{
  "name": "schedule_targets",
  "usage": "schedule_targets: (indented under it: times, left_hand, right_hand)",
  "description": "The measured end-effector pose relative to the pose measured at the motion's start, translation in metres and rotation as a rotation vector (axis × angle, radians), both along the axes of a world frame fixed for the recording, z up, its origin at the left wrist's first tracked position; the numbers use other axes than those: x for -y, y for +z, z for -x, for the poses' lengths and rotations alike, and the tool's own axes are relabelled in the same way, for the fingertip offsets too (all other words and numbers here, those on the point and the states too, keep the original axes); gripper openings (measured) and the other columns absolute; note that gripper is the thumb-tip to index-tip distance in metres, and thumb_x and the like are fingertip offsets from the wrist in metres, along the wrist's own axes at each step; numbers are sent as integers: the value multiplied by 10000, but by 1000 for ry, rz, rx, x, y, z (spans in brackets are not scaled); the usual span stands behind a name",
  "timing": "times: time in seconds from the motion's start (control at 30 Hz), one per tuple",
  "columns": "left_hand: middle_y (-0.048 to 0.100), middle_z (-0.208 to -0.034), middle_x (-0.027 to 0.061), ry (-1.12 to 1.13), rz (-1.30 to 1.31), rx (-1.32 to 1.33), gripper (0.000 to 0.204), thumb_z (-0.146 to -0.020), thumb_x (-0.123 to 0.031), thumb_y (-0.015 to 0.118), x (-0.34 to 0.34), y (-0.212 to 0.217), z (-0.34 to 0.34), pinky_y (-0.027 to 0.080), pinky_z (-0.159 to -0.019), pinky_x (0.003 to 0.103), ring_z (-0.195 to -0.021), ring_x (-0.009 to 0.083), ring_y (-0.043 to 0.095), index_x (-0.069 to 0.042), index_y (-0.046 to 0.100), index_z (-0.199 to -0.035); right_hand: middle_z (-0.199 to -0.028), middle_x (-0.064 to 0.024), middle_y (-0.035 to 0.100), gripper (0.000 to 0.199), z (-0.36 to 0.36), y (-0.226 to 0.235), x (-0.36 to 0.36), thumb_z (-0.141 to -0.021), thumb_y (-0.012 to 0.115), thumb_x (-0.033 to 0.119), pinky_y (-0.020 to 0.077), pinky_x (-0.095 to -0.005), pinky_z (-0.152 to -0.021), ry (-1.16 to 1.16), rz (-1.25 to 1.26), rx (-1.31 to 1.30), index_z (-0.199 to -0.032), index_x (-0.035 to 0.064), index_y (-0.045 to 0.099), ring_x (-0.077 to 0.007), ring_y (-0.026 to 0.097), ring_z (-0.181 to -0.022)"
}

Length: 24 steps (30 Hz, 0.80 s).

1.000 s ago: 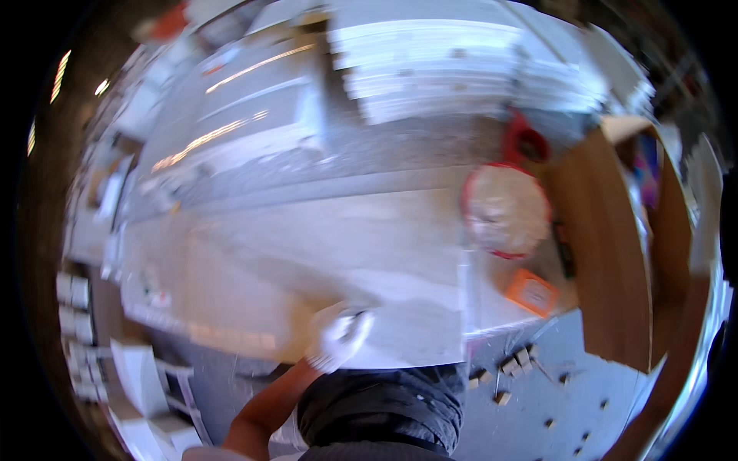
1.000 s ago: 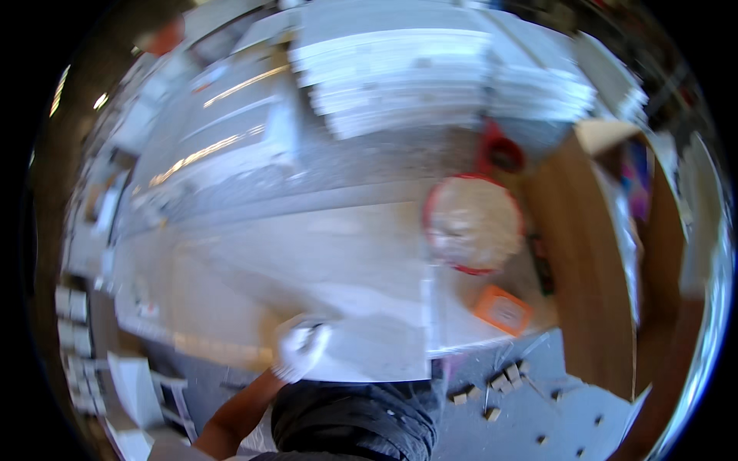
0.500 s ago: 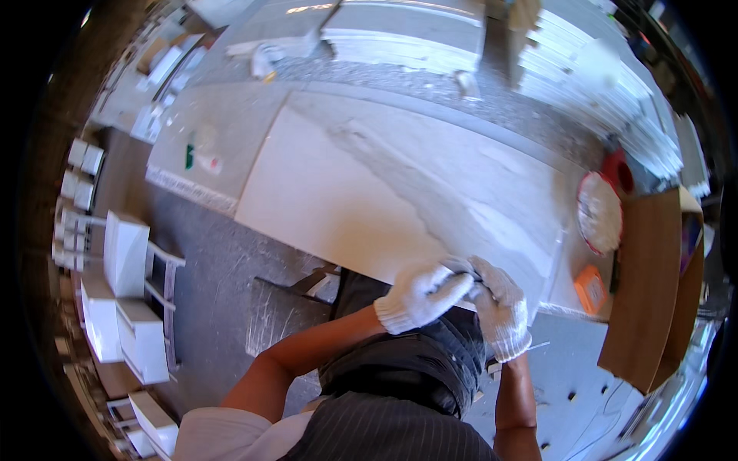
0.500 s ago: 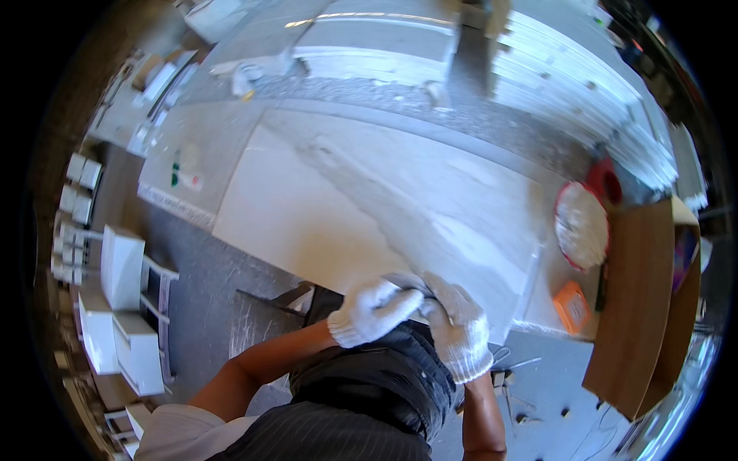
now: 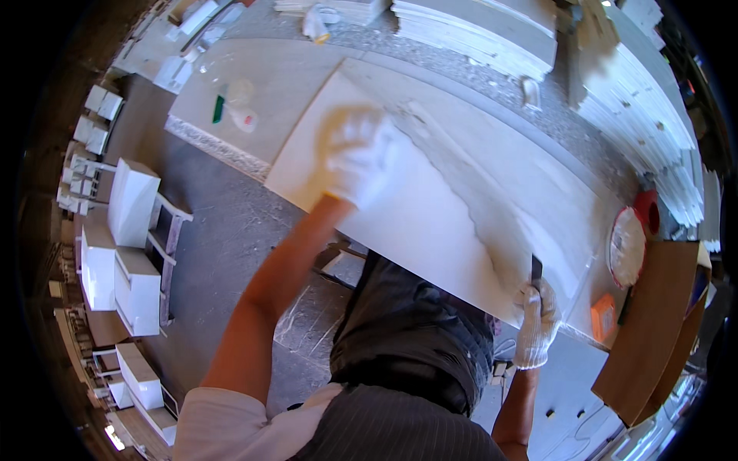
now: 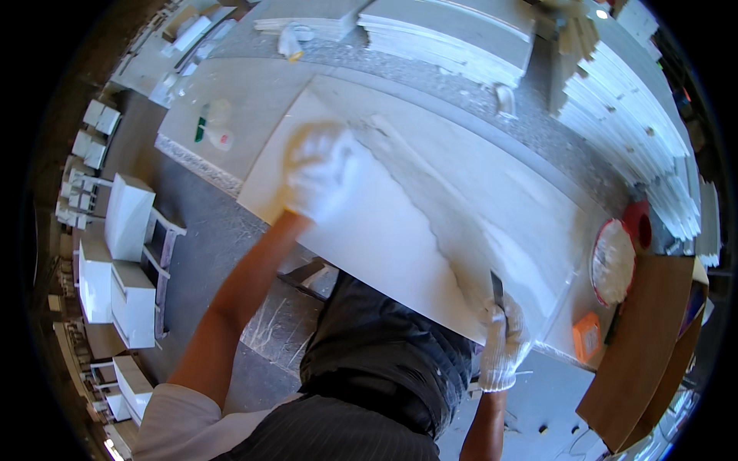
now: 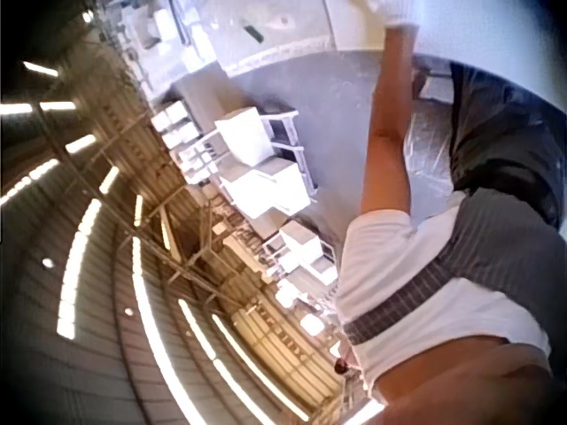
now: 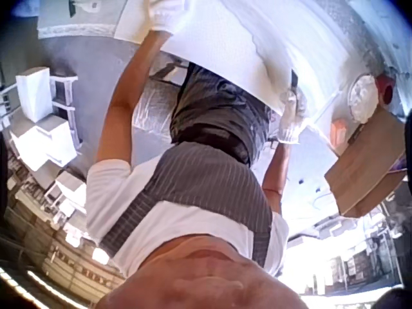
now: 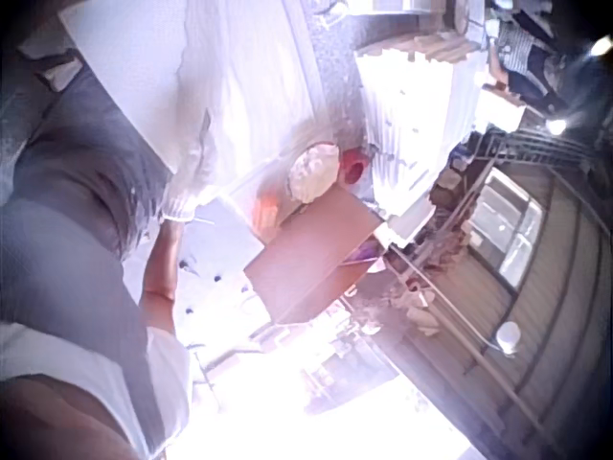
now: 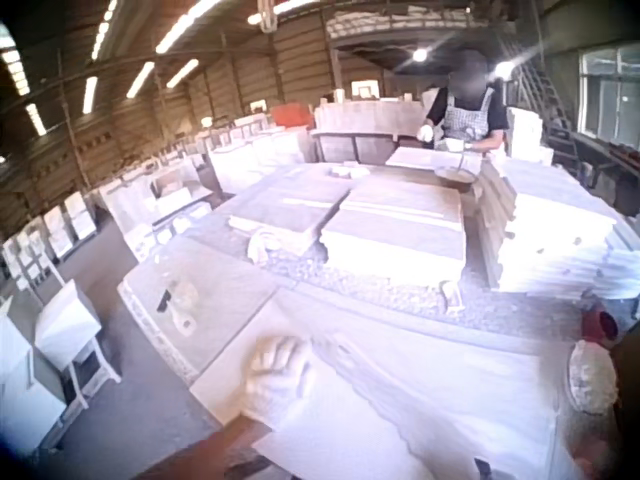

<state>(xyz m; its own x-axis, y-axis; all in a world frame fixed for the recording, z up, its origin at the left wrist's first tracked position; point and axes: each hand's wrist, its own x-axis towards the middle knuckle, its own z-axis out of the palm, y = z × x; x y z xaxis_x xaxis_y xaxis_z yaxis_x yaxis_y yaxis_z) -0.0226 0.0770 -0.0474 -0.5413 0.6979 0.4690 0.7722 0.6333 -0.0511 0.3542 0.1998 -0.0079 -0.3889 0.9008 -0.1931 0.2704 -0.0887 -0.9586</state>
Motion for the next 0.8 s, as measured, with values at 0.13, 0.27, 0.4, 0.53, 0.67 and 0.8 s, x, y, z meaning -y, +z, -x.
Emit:
schedule_targets:
  times: [0.13,0.27,0.4,0.53,0.67,0.8]
  left_hand:
    - [622,-1329,174,110,9,-194,414,-990,-286,588,61,16,84,427,-1085,505,-1245,352,573,-39,615,-1321]
    - [627,-1328,176,-258,10,67,480,-881,-271,664,60,22,-39,400,-1131,500,-1321,370,542,-27,631,-1293]
    - [652,-1134,95,-1127,-116,446,245,-790,-205,708,69,36,-164,512,-991,439,-1143,274,615,-124,695,-1021]
    - [668,-898,75,-461,-265,424,108,-846,-192,743,92,50,-122,507,-751,415,-858,268,641,-107,710,-903]
    - [634,-685,103,119,-647,698,159,-953,-144,661,137,48,-49,465,-582,379,-571,246,570,-32,708,-851]
    - [668,-890,95,415,-737,606,270,-1009,-159,603,159,51,8,512,-643,352,-729,177,614,-47,658,-1248]
  right_hand:
    - [-1083,-86,687,227,-9,-23,3,-975,620,52,529,-310,-866,103,-190,-72,-1171,18,729,-169,640,-989]
    - [-1117,-102,670,239,9,-8,0,-964,586,-17,526,-312,-882,227,-198,2,-1144,5,741,-186,628,-1028]
    - [-1056,-83,663,248,34,7,-1,-980,590,-19,523,-287,-785,331,-126,-1,-1192,-14,719,-148,624,-890]
    - [-879,-32,655,321,41,10,1,-994,566,29,498,-277,-764,259,-34,30,-1290,-52,662,-106,578,-800]
    - [-952,-76,698,388,48,16,16,-983,582,30,521,-288,-771,156,84,18,-1358,-62,624,-117,610,-803]
    - [-1060,-102,710,371,44,7,12,-963,608,-5,555,-289,-800,99,100,-65,-1330,-26,658,-124,644,-876]
